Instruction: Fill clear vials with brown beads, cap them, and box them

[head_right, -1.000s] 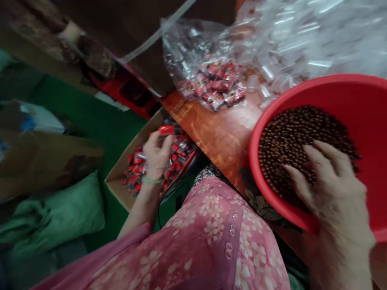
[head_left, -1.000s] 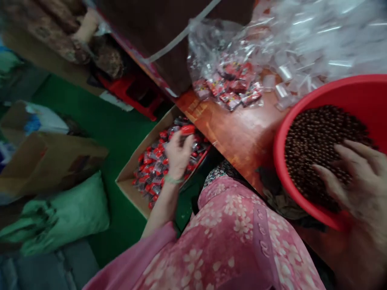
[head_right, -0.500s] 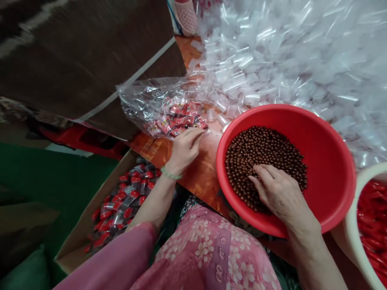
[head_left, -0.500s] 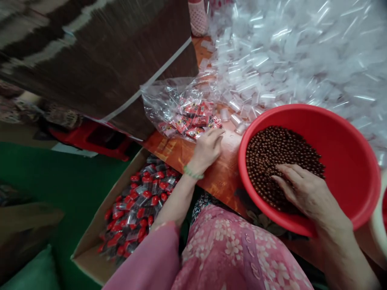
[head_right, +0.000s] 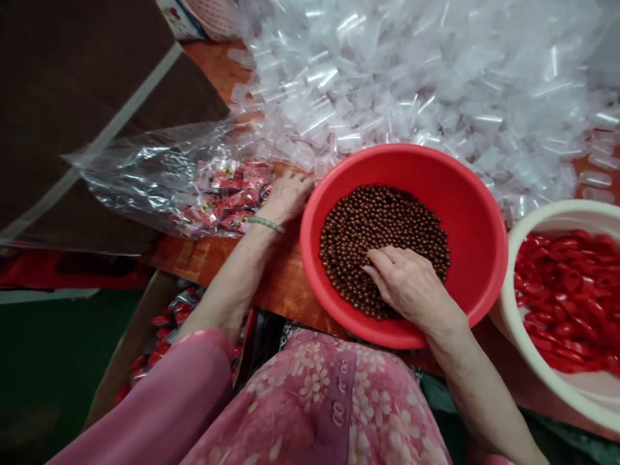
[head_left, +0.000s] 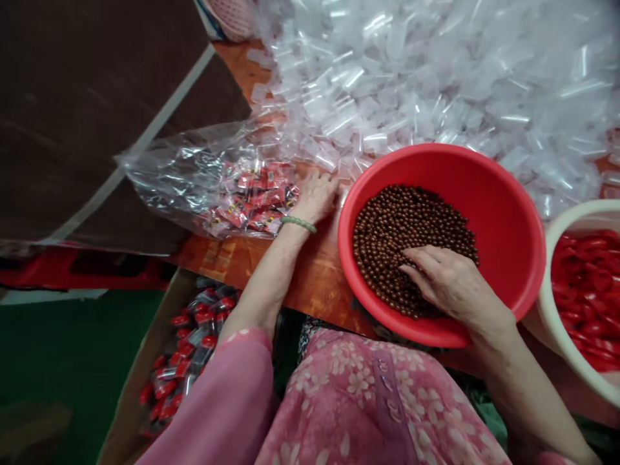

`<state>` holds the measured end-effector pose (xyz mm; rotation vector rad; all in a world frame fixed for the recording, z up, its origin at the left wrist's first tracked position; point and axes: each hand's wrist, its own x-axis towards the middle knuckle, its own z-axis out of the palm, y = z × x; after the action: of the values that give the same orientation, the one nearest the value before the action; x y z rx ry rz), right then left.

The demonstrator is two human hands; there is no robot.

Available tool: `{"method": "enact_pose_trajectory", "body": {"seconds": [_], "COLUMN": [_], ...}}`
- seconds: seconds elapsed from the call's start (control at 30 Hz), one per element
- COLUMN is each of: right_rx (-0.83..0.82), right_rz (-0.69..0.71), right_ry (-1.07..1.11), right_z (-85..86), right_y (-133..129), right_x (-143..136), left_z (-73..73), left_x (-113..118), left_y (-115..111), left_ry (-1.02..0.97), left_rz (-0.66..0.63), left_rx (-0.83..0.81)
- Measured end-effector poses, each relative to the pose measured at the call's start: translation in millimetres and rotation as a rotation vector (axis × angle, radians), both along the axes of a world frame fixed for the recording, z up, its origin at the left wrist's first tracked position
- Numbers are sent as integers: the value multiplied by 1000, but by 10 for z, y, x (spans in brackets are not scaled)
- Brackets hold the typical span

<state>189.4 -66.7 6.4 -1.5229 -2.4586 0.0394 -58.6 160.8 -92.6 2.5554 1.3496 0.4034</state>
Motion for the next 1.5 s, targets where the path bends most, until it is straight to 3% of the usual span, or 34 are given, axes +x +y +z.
{"method": "enact_pose_trajectory", "body": {"seconds": [0.13,0.23,0.33,0.47,0.57,0.67,0.73,0.83,0.97,1.13,1.23,1.3,1.4,1.5], "right_rx": [-15,-3,-27,-104,-136,-216,-386,-718,-944,-991,-953,-786,-477,-406], "right_rz": [-27,-13,12,3,13,95,149,123,104,331,346,260,-3,-156], "right_ry": [47,148,316,501,574,695,792,948,1053,899,758,537,-10,-414], "right_z": [-2,12,77,227,337,432,485,517,450,409,440,411,246,31], "right_y": [1,0,10,43,74,84,66,18,5,92,194,326,622,906], "right_x": [15,24,20,-9,-33,-21,12,70,97,78,110,168,290,380], "left_z": [68,356,722,1023,1065,1046,1032,1006,942,877,841,798,722,677], "left_x": [-139,-179,-133,4,117,220,263,275,240,202,203,223,276,330], "left_y": [-62,-387,-856,-1320,-1510,-1672,-1770,-1862,-1891,-1865,-1843,-1836,-1845,-1871], "left_ry": [-202,-450,-716,-800,-851,-940,-979,-978,-934,-898,-890,-945,-1104,-1202], "left_rz": [79,92,-2,-124,-189,-255,-329,-453,-436,-478,-495,-406,-178,-70], "left_rx": [2,15,26,-6,-61,-261,-360,-311,-257,-314,-297,-271,-265,-283]}}
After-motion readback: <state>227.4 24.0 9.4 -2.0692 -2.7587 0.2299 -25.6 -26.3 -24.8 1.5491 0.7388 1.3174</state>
